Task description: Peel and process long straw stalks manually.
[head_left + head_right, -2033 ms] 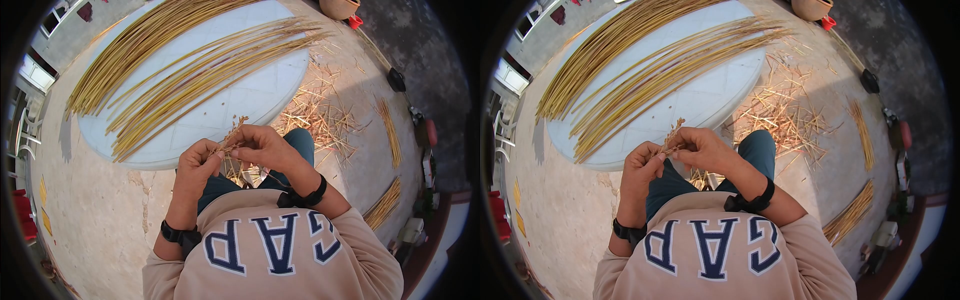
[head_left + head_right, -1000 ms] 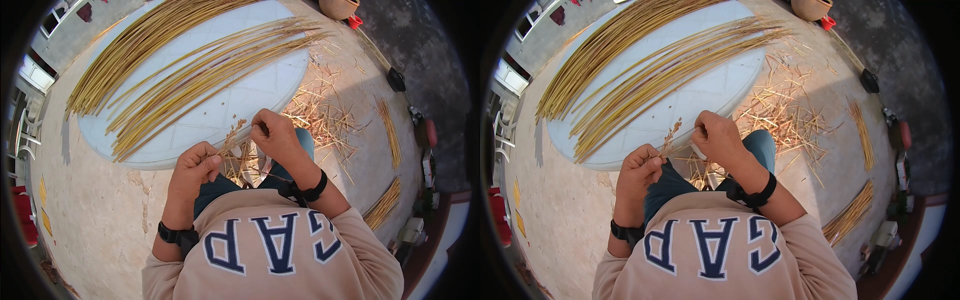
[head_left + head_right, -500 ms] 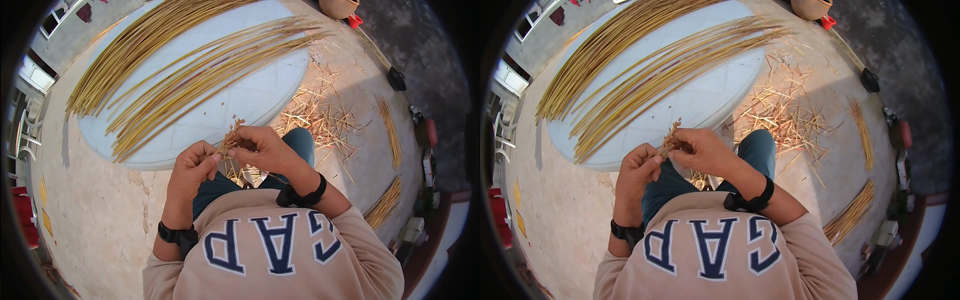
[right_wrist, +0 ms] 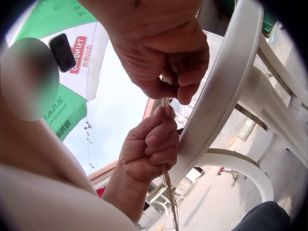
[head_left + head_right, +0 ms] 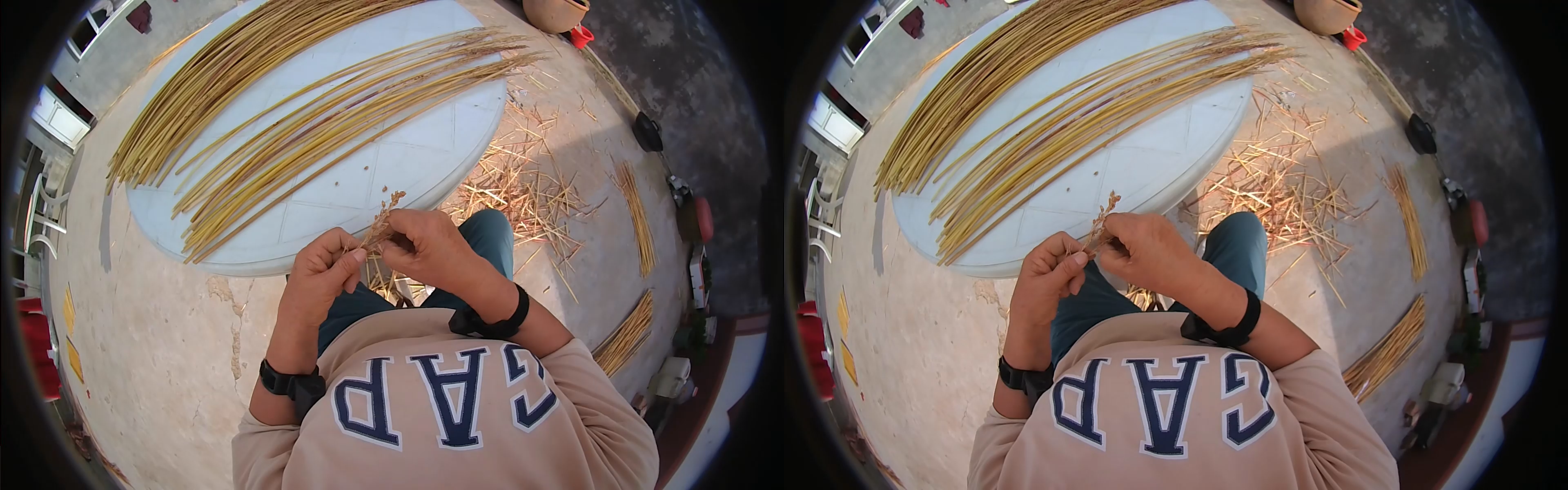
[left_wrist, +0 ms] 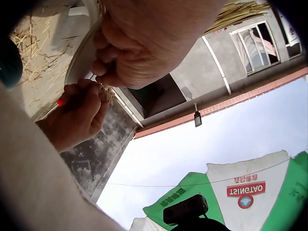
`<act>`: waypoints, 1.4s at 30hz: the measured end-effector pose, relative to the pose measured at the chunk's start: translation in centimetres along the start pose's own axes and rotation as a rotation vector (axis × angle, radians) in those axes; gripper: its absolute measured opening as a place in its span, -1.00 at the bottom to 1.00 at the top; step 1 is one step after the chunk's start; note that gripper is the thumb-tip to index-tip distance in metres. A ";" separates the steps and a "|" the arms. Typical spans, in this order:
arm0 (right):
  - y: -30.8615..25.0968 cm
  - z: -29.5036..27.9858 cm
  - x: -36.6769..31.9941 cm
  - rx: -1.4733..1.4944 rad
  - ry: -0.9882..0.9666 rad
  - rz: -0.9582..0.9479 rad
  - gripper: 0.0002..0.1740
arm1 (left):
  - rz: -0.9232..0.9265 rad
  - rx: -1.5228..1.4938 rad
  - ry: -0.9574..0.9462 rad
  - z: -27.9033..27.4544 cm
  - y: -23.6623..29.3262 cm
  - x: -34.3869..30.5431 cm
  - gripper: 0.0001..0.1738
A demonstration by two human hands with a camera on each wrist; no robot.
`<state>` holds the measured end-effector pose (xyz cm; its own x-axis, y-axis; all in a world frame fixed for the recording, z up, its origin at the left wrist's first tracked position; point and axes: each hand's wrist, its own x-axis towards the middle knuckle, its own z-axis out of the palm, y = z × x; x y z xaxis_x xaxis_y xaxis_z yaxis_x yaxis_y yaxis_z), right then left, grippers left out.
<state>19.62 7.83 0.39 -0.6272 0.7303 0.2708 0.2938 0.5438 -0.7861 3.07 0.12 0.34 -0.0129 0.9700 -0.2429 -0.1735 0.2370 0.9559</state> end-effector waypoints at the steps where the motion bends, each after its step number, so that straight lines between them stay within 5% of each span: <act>1: 0.1 0.2 0.0 -0.023 0.027 -0.009 -0.87 | -0.007 -0.012 -0.009 0.1 0.0 0.0 -0.90; 6: 1.4 -0.6 0.3 -0.300 0.293 -0.089 -0.90 | 0.032 -0.040 0.005 -0.4 -0.5 -0.2 -0.86; 8: 1.8 -2.6 0.3 -0.151 0.251 0.126 -0.91 | 0.024 -0.058 0.038 -0.9 -0.4 -0.3 -0.86; 10: 1.9 -3.3 0.2 -0.040 0.166 0.143 -0.89 | 0.016 -0.115 0.047 -1.2 -0.2 -0.2 -0.85; 12: 1.4 -4.1 0.1 0.017 -0.152 0.208 -0.92 | 0.004 -0.117 0.031 -1.0 -0.2 -0.2 -0.85; 16: 0.9 -2.5 -0.2 0.165 -0.095 0.091 -0.89 | -0.008 -0.079 -0.004 -0.8 0.0 0.0 -0.87; 22: 0.1 -1.3 -0.2 0.427 -0.146 0.199 -0.83 | 0.000 -0.014 0.018 -0.6 -0.1 0.1 -0.90; 28: 0.6 -0.8 -0.1 0.212 -0.125 0.083 -0.82 | -0.004 -0.013 -0.013 -0.4 -0.1 0.0 -0.92; 30: 0.5 -0.5 -0.1 -0.214 -0.004 -0.178 -0.83 | -0.003 -0.020 -0.016 -0.3 -0.2 0.0 -0.91; 33: 0.1 -0.2 -0.3 -0.370 0.052 -0.166 -0.83 | 0.000 -0.033 -0.037 -0.1 -0.6 0.1 -0.90; 42: -0.1 -0.4 -0.1 -0.382 0.225 -0.224 -0.86 | 0.021 -0.031 -0.061 0.6 -0.3 0.5 -0.86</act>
<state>19.95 7.84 0.61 -0.5459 0.6267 0.5561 0.4399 0.7792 -0.4465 3.74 0.60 -0.01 0.0434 0.9765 -0.2111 -0.2042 0.2155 0.9549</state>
